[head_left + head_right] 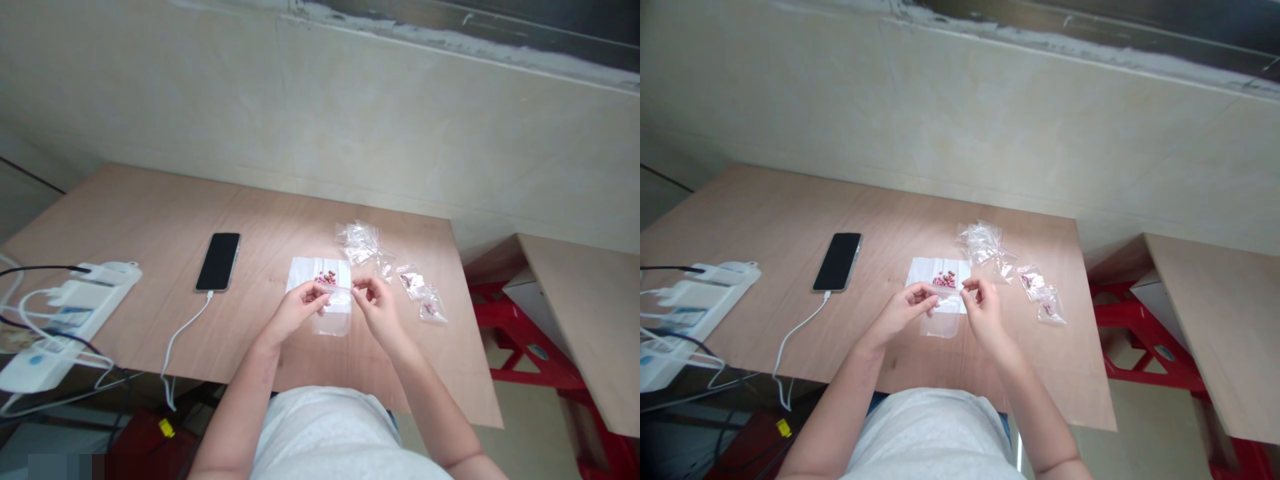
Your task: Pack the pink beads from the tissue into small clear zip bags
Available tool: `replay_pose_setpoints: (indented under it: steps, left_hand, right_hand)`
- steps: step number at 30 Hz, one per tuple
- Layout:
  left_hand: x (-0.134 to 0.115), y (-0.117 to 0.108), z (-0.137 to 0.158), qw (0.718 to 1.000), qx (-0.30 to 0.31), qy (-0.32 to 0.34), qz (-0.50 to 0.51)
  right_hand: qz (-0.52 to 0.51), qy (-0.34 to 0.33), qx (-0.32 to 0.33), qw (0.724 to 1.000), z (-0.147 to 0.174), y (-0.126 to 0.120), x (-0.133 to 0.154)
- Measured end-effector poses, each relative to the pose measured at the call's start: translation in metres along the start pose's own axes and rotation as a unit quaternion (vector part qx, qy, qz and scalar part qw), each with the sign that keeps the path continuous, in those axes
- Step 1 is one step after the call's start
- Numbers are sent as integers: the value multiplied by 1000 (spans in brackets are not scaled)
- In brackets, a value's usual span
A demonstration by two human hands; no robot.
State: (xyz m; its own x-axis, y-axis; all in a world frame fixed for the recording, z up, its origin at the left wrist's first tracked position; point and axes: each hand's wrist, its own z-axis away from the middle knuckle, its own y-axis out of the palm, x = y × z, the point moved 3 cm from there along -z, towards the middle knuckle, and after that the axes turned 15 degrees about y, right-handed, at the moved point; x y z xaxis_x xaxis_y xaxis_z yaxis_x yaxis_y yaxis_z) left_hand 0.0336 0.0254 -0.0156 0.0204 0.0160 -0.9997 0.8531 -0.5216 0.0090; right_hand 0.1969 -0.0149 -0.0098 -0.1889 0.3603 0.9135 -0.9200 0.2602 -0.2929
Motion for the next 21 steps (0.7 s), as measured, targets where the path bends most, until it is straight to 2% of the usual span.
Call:
replay_pose_setpoints:
  steps: [6,10,17,21]
  left_hand:
    - [0,6,6,998,-31,7,54]
    - [-8,9,9,998,0,-3,69]
    - [-11,7,8,999,30,-22,32]
    - [-7,7,5,1000,17,-3,13]
  right_hand:
    - [-160,117,125,972,7,15,-7]
    - [-203,128,138,961,11,15,2]
    - [-199,142,147,959,11,13,10]
    - [-191,144,146,960,12,15,11]
